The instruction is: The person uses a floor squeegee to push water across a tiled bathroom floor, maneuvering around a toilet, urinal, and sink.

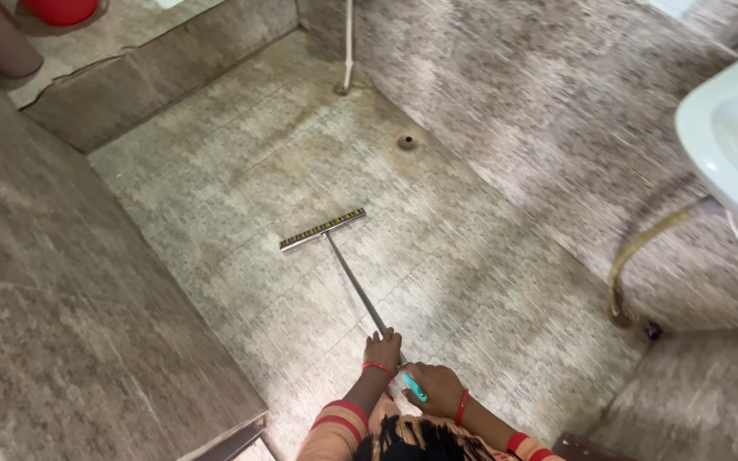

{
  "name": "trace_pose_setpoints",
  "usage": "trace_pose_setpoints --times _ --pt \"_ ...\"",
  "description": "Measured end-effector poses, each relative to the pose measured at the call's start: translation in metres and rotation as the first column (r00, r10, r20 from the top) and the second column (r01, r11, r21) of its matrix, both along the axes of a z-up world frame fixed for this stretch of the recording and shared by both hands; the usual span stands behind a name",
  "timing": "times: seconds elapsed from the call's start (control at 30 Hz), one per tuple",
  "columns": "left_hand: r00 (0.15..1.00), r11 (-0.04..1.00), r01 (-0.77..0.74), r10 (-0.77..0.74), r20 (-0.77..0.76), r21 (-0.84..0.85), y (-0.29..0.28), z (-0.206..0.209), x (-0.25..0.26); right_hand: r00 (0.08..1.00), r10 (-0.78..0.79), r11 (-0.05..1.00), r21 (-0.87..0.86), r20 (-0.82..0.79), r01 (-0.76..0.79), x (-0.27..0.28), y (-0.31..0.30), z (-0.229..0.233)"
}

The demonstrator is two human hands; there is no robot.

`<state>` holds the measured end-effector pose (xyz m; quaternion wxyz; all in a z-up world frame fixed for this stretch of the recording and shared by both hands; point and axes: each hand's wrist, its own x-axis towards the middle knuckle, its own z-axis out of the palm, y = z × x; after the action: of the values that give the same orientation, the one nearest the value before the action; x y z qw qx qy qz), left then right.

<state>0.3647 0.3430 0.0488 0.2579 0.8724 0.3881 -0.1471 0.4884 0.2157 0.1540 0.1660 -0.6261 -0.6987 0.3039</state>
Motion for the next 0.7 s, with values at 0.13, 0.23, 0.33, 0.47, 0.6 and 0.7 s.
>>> trace_pose_setpoints --times 0.13,0.23,0.33,0.47,0.6,0.7 --pt "0.998 0.986 -0.051 0.045 0.036 0.159 0.008 -0.002 -0.009 0.993 0.108 0.993 -0.053 0.056 -0.105 -0.011 0.020 0.002" --pt "0.994 0.996 -0.083 0.086 -0.069 0.042 0.004 -0.001 -0.004 0.986 0.161 0.987 -0.020 0.033 -0.160 -0.004 0.023 0.001" --pt "0.989 0.992 -0.123 0.124 -0.083 0.015 -0.003 0.002 -0.001 0.982 0.178 0.981 0.062 0.058 -0.182 -0.001 0.018 0.000" --pt "0.980 0.981 -0.186 0.190 -0.064 0.058 -0.027 0.009 0.004 0.966 0.256 0.955 0.148 0.028 -0.257 0.012 0.005 0.000" --pt "0.955 0.956 -0.294 0.293 -0.051 0.003 -0.064 0.011 0.011 0.955 0.295 0.931 0.220 0.018 -0.291 0.021 -0.022 0.007" --pt "0.911 0.907 -0.411 0.404 0.081 0.092 -0.094 0.001 0.013 0.944 0.328 0.905 0.281 0.016 -0.319 0.025 -0.041 0.013"
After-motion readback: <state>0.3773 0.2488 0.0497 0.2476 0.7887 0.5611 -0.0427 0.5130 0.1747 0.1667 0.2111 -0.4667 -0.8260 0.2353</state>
